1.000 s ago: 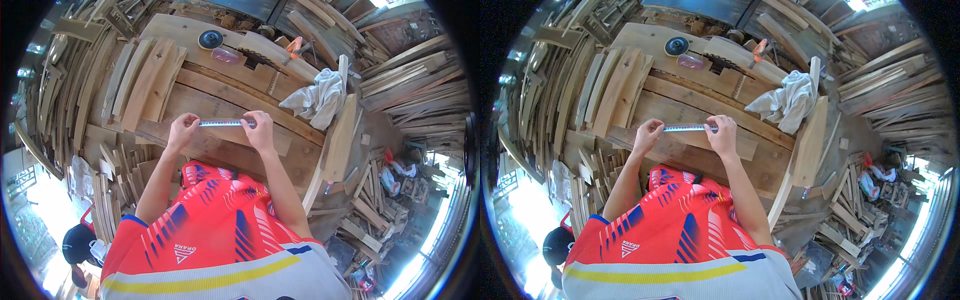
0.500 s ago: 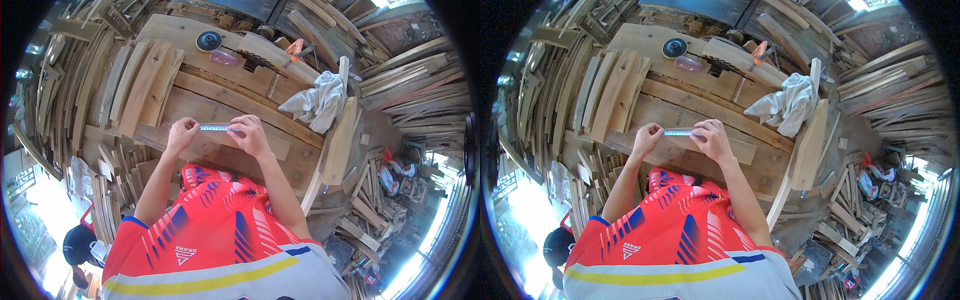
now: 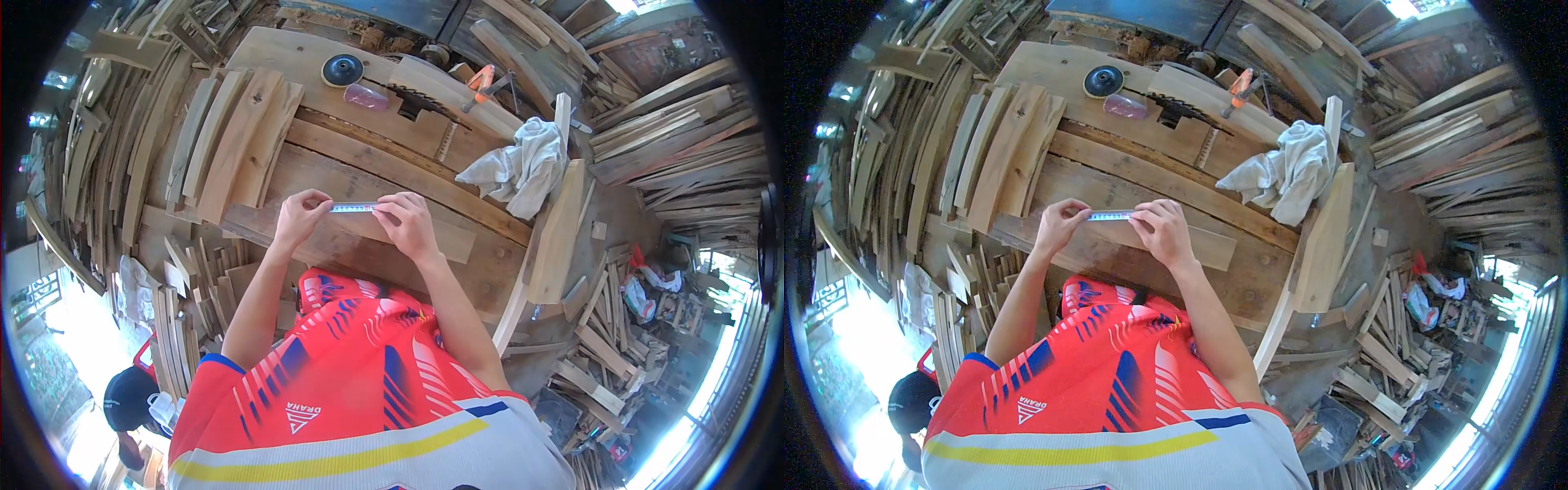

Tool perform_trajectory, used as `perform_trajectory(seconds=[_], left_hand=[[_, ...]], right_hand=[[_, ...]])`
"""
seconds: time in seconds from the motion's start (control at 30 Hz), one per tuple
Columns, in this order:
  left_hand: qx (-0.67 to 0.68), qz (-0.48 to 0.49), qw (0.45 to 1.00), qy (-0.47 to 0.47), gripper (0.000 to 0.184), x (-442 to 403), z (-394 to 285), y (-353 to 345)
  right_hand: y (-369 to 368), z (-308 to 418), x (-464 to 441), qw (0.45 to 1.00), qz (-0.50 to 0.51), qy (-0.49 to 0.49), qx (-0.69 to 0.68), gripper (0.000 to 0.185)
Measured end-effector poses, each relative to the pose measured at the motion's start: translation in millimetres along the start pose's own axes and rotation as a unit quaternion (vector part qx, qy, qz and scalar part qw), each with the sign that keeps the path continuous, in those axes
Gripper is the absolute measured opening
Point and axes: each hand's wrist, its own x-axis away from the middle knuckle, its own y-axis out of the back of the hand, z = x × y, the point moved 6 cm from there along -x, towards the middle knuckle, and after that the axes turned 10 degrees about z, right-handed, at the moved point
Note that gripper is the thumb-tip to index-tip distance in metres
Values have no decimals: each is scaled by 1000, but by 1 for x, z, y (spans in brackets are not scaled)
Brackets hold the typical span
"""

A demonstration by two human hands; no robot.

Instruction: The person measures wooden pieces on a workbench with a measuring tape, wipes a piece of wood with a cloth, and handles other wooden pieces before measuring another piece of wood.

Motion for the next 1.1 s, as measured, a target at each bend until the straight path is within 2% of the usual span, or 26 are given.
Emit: perform_trajectory(seconds=[0.37, 0.57, 0.67, 0.77, 0.87, 0.9, 0.93, 1.0, 1.03, 1.1], left_hand=[[-29, 8, 999, 32, 26, -3, 8, -1], [-47, 6, 999, -13, 29, -6, 13, 0], [-55, 17, 997, -45, 25, -1, -2, 3], [-19, 33, 998, -57, 25, 5, -8, 7], [116, 0, 991, -62, 26, 11, -14, 21], [210, 9, 977, -49, 40, 7, -6, 23], [259, -8, 965, -38, 46, 10, -19, 29], [355, -37, 934, -15, 56, 16, -46, 35], [420, -26, 907, -23, 67, 14, -50, 34], [391, 6, 920, -38, 63, 10, -46, 25]], right_hand=[[-2, 0, 2, 1000, -11, -14, 14, 9], [-5, -4, 4, 1000, 4, -24, 2, 10], [-4, -4, 1, 1000, 23, -20, 2, 10], [2, 2, -5, 999, 42, -13, 13, 12], [16, 26, -12, 998, 50, -25, -9, 15], [18, 37, -10, 998, 56, -32, -26, 16], [16, 44, -8, 996, 62, -39, -43, 17], [-2, 45, 0, 975, 78, -141, -155, 19], [-12, 45, 3, 955, 82, -191, -209, 21], [-29, 46, 6, 930, 55, -230, -280, 23]])
